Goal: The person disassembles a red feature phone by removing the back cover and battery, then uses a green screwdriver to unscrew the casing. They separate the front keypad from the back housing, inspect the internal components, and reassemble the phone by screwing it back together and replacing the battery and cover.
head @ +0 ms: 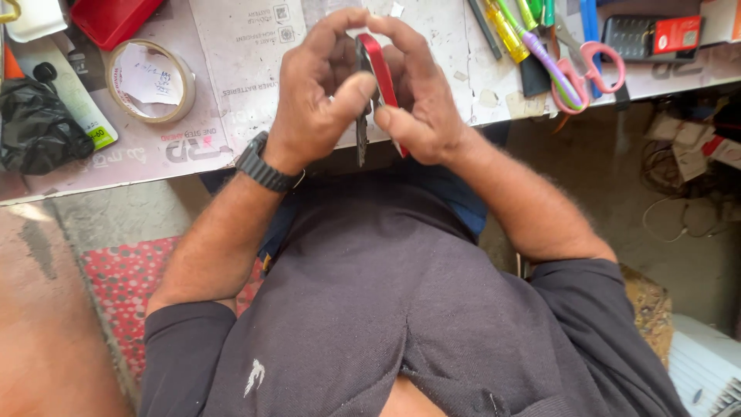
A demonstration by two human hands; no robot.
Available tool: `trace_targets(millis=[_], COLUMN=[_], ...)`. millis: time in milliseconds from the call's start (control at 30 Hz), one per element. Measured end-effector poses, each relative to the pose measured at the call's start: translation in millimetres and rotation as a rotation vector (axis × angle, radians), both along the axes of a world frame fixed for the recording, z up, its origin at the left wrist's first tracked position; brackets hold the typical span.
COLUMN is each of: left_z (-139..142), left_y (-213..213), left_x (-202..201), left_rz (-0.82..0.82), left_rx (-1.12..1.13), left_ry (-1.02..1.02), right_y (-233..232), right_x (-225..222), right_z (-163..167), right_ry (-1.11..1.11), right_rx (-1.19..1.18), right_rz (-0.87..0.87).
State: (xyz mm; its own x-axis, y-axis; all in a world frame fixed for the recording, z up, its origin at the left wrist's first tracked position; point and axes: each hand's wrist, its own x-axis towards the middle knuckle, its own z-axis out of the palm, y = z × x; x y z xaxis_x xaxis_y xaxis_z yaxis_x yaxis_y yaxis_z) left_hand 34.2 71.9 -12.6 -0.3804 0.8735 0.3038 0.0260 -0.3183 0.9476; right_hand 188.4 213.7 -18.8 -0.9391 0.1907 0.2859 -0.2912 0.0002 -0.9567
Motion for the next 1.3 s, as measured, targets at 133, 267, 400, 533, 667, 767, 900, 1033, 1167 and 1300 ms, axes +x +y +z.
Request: trace_targets(millis=[133,267,400,533,667,767,900,1033,1167,1300], left_z=[16.4,31.4,44.0,49.1,47.2,51.0,67.6,78.4,69.7,57.2], left_y=[-3.2,-6.3,-6.5,-7.3,-5.8,-4.9,-1.3,4.9,12.1,16.1], left_x=[-4.4,-8.2,-8.4,-8.8,-9.5,-7.3,2.6,4.5,-2.1,-11.7], left_rz=[0.062,0.077,0.081,0.116,0.113,0.151,0.170,0.187,0.190,0.128], left_rx=[0.013,0.110,0.176,0.186,0.204,0.153,0.058,-0.020,-0.042,-0.101], left_ry=[0.303,0.478,0.507,0.545,0.541,0.567,0.506,0.524,0.523,0.423], right_y=[-4.0,0.3,3.9,0.0,-0.9,-0.8,-9.5,-7.7,-1.2,-3.9], right_x=[-3.3,-14.2,-25.4,-28.2,-27.6,-25.3,-15.8,-7.4,-2.1,-2.3], right_z=[0.2,5.2,13.2,16.7,10.6,1.3,-11.3,-15.0,-8.3,0.3], right_ry=[0.179,0.349,0.502,0.495,0.500,0.487,0.425,0.322,0.068,0.018], right_rx=[0.216,0.458,0.546,0.545,0.539,0.526,0.817,0.561,0.441,0.300], right_rz=[-0.062,-0.151,-0.134,-0.158,-0.170,-0.195,-0.566,-0.356,-0.245,-0.218])
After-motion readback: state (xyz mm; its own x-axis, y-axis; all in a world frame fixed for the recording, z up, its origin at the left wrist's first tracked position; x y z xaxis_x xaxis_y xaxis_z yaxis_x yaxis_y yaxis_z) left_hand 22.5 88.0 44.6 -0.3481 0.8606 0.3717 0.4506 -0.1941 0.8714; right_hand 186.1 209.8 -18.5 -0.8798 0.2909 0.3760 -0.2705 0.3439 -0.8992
